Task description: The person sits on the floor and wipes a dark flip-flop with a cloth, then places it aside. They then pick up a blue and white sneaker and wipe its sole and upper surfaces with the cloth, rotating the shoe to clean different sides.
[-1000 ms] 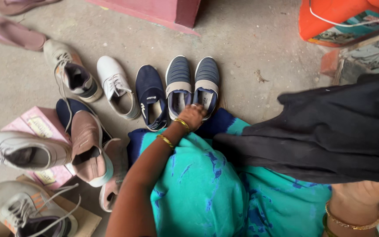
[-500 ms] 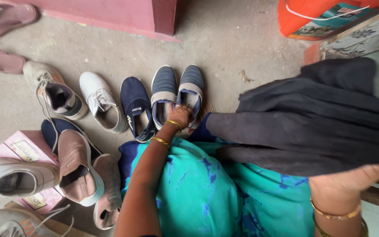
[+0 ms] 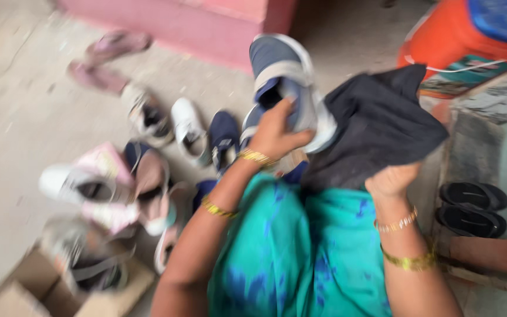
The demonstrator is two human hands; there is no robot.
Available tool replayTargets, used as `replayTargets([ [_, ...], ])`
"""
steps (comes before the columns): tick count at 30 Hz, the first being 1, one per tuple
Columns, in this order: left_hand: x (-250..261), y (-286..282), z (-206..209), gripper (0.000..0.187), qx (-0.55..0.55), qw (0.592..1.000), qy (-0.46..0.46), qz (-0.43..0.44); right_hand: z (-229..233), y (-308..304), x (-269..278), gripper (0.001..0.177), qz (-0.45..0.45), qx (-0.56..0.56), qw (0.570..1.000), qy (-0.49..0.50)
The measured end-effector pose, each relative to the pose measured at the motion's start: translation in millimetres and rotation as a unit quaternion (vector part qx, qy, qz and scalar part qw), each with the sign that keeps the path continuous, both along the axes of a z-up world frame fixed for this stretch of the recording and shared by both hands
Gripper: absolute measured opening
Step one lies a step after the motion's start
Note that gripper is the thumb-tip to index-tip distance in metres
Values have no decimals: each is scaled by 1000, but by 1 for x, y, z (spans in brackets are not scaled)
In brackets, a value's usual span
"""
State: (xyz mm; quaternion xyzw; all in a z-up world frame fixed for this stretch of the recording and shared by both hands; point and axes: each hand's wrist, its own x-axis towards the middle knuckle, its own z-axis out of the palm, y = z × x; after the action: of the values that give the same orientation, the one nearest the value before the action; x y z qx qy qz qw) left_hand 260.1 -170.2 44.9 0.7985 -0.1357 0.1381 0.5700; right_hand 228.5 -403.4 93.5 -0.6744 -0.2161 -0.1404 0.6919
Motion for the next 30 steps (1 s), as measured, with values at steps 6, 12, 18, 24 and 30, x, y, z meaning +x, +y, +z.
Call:
replayTargets([
  [6, -71, -3, 46, 50, -49, 992, 20, 110, 2, 66, -23, 53, 17, -144, 983, -109],
  [12, -127, 42, 32, 33, -152, 972, 27, 178, 6, 116, -73, 48, 24, -221, 949, -224],
  [18, -177, 62, 2, 34, -117, 980, -48, 156, 18, 133, -93, 54, 66, -229, 940, -243],
  [24, -186, 82, -3, 32, -132, 982, -53, 127, 30, 145, -79, 52, 112, -246, 938, -219],
  [30, -189, 87, -15, 36, -115, 975, -43, 188, 22, 142, -88, 52, 143, -253, 929, -230],
])
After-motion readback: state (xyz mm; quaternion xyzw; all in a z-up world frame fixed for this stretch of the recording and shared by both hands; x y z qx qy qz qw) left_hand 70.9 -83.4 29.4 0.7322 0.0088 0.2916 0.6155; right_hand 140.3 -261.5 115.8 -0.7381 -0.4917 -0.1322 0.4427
